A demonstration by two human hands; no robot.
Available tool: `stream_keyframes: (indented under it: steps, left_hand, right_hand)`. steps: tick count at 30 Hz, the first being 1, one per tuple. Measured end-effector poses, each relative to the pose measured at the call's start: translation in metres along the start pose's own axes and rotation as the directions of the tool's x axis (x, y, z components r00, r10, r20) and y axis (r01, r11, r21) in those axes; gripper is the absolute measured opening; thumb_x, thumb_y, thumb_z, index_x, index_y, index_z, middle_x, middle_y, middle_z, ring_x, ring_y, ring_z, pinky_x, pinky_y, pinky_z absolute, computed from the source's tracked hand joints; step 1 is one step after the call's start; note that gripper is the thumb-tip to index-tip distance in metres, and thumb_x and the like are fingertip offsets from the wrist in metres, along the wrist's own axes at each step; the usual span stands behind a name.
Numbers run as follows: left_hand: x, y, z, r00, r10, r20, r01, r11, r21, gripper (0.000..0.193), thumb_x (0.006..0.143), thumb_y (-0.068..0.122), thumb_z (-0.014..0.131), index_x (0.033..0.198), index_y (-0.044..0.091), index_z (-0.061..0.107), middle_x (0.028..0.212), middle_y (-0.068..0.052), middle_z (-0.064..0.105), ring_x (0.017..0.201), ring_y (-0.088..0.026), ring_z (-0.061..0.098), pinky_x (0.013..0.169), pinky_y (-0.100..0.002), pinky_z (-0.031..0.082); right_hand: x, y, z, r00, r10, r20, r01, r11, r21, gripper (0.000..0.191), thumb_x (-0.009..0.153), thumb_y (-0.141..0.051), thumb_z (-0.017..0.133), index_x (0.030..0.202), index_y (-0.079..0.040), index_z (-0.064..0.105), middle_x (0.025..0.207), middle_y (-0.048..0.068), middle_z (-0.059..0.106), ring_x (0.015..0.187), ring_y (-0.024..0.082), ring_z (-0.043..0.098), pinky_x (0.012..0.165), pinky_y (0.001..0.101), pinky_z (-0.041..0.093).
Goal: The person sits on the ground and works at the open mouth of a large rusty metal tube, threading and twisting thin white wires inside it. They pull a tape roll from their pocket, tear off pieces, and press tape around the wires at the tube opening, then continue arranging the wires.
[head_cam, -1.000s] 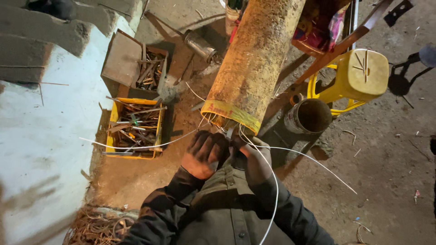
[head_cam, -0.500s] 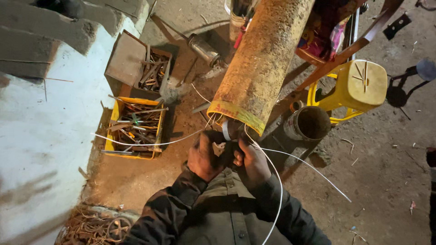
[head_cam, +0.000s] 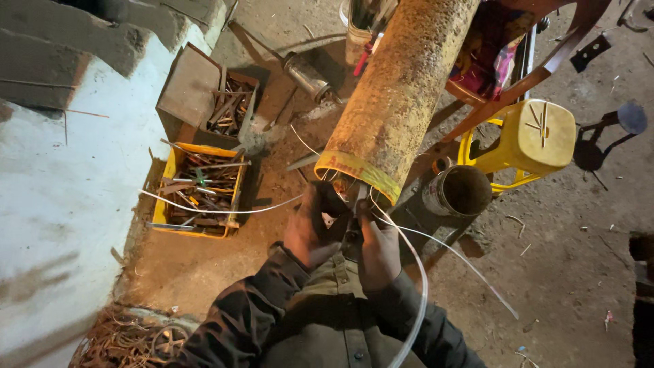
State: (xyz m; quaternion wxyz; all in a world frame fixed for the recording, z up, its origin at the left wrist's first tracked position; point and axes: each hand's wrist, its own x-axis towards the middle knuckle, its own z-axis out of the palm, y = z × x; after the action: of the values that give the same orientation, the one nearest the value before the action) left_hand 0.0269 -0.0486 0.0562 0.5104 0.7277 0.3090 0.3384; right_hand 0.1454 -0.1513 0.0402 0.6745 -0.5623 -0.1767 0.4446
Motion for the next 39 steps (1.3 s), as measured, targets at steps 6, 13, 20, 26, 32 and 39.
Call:
stream_keyframes:
  steps: [6, 13, 20, 26, 32, 39]
  left_hand:
    - [-0.002, 0.004, -0.011, 0.993, 0.120, -0.004, -0.119, 0.986, -0.119, 0.055, 0.082, 0.003, 0.074, 0.126, 0.002, 0.041, 0.095, -0.009, 0.068, 0.088, -0.022, 0.072, 0.080, -0.034, 0.058]
    - [-0.006, 0.010, -0.012, 0.989, -0.099, 0.110, 0.089, 0.992, 0.090, 0.033, 0.090, 0.012, 0.077, 0.114, 0.009, 0.054, 0.095, -0.009, 0.072, 0.091, -0.028, 0.075, 0.076, -0.038, 0.058]
    - [-0.003, 0.002, -0.012, 0.987, 0.037, 0.159, -0.048, 0.996, 0.068, 0.044, 0.079, 0.005, 0.074, 0.117, 0.009, 0.055, 0.099, -0.012, 0.071, 0.096, -0.031, 0.074, 0.078, -0.039, 0.058]
    - [-0.003, 0.006, -0.012, 0.991, 0.041, 0.129, -0.051, 0.995, 0.082, 0.043, 0.081, 0.009, 0.082, 0.117, 0.007, 0.057, 0.100, -0.010, 0.073, 0.093, -0.027, 0.075, 0.077, -0.037, 0.057]
    - [-0.005, 0.007, -0.006, 0.991, 0.056, 0.120, -0.056, 0.998, -0.003, 0.049, 0.082, 0.011, 0.085, 0.119, 0.006, 0.054, 0.101, -0.011, 0.071, 0.093, -0.024, 0.074, 0.081, -0.035, 0.058]
    - [-0.007, -0.011, -0.017, 0.982, 0.112, 0.149, -0.130, 0.985, 0.115, 0.087, 0.067, 0.009, 0.085, 0.139, -0.004, 0.037, 0.110, -0.017, 0.071, 0.094, -0.033, 0.072, 0.078, -0.038, 0.058]
  right_hand:
    - [-0.005, -0.017, 0.016, 0.975, 0.208, 0.079, -0.222, 0.896, 0.385, 0.056, 0.102, -0.044, 0.053, 0.138, -0.002, 0.059, 0.120, 0.011, 0.072, 0.097, 0.019, 0.069, 0.085, 0.0350, 0.054]
    - [-0.004, -0.045, 0.030, 0.929, 0.248, 0.274, -0.356, 0.797, 0.487, 0.056, 0.101, -0.054, 0.056, 0.122, -0.002, 0.058, 0.107, 0.014, 0.071, 0.082, 0.025, 0.066, 0.071, 0.0387, 0.052]
    - [-0.007, -0.034, 0.002, 0.928, 0.357, 0.104, -0.370, 0.865, 0.340, 0.028, 0.090, -0.012, 0.058, 0.114, 0.002, 0.062, 0.103, 0.011, 0.071, 0.095, 0.022, 0.069, 0.085, 0.0370, 0.058]
    - [-0.009, -0.009, -0.016, 0.996, 0.092, -0.017, -0.089, 0.986, 0.138, 0.023, 0.093, 0.007, 0.065, 0.115, 0.005, 0.066, 0.102, 0.008, 0.069, 0.090, 0.015, 0.064, 0.078, 0.0281, 0.052]
    - [-0.005, 0.014, -0.016, 0.995, -0.052, -0.080, 0.057, 0.996, 0.063, 0.015, 0.100, 0.001, 0.063, 0.113, 0.007, 0.064, 0.096, 0.009, 0.069, 0.086, 0.014, 0.065, 0.077, 0.0288, 0.054]
    - [-0.010, -0.005, -0.012, 0.998, 0.036, 0.055, -0.051, 0.956, 0.288, 0.024, 0.096, -0.012, 0.058, 0.112, 0.004, 0.061, 0.092, 0.013, 0.069, 0.081, 0.020, 0.065, 0.075, 0.0334, 0.051]
